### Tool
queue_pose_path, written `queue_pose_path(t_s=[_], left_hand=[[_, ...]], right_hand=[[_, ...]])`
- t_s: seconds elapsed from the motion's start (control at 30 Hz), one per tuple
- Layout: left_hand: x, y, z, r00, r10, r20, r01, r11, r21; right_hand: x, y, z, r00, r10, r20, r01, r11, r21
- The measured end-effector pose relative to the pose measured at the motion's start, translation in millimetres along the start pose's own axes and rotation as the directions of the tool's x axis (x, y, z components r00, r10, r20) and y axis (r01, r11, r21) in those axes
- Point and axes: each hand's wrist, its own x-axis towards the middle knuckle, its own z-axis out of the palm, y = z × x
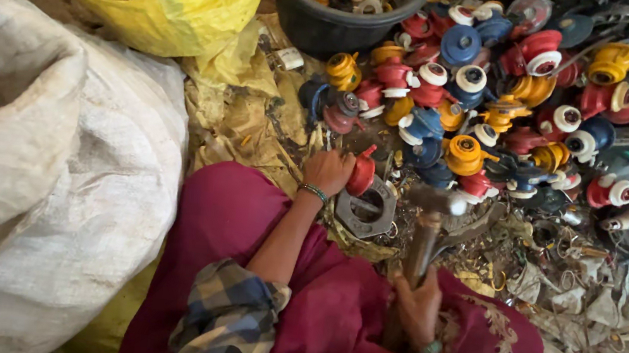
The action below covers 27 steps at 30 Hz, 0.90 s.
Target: The person sits on the floor and uses a hammer to strike a red mechanical part placed on a metal anvil. They repeatedly hit the part to adjust or separate its components while surrounded by a pile of similar colorful parts.
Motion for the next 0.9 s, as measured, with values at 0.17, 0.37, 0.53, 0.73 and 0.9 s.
queue_pose_path(t_s=[0.17, 0.37, 0.53, 0.73, 0.9], left_hand=[[1, -4, -6, 0.999, 0.015, 0.030, -0.014, 1.000, -0.028], [4, -4, -3, 0.999, 0.006, 0.042, -0.003, 0.998, -0.067], [4, -15, -1, 0.993, -0.045, 0.111, 0.044, 0.999, 0.015], [5, -20, -5, 0.997, -0.062, 0.049, 0.064, 0.997, -0.041], [6, -7, 7, 0.999, 0.037, -0.001, -0.036, 0.972, -0.232]], right_hand=[[-21, -95, -29, 0.951, -0.281, -0.129, 0.292, 0.954, 0.072], [3, -112, -50, 0.875, -0.457, -0.162, 0.479, 0.867, 0.142], [31, -44, 12, 0.971, -0.163, 0.175, 0.217, 0.909, -0.355], [11, -30, -12, 0.995, 0.061, 0.079, -0.045, 0.982, -0.185], [0, -84, -65, 0.978, -0.180, -0.106, 0.162, 0.974, -0.155]])
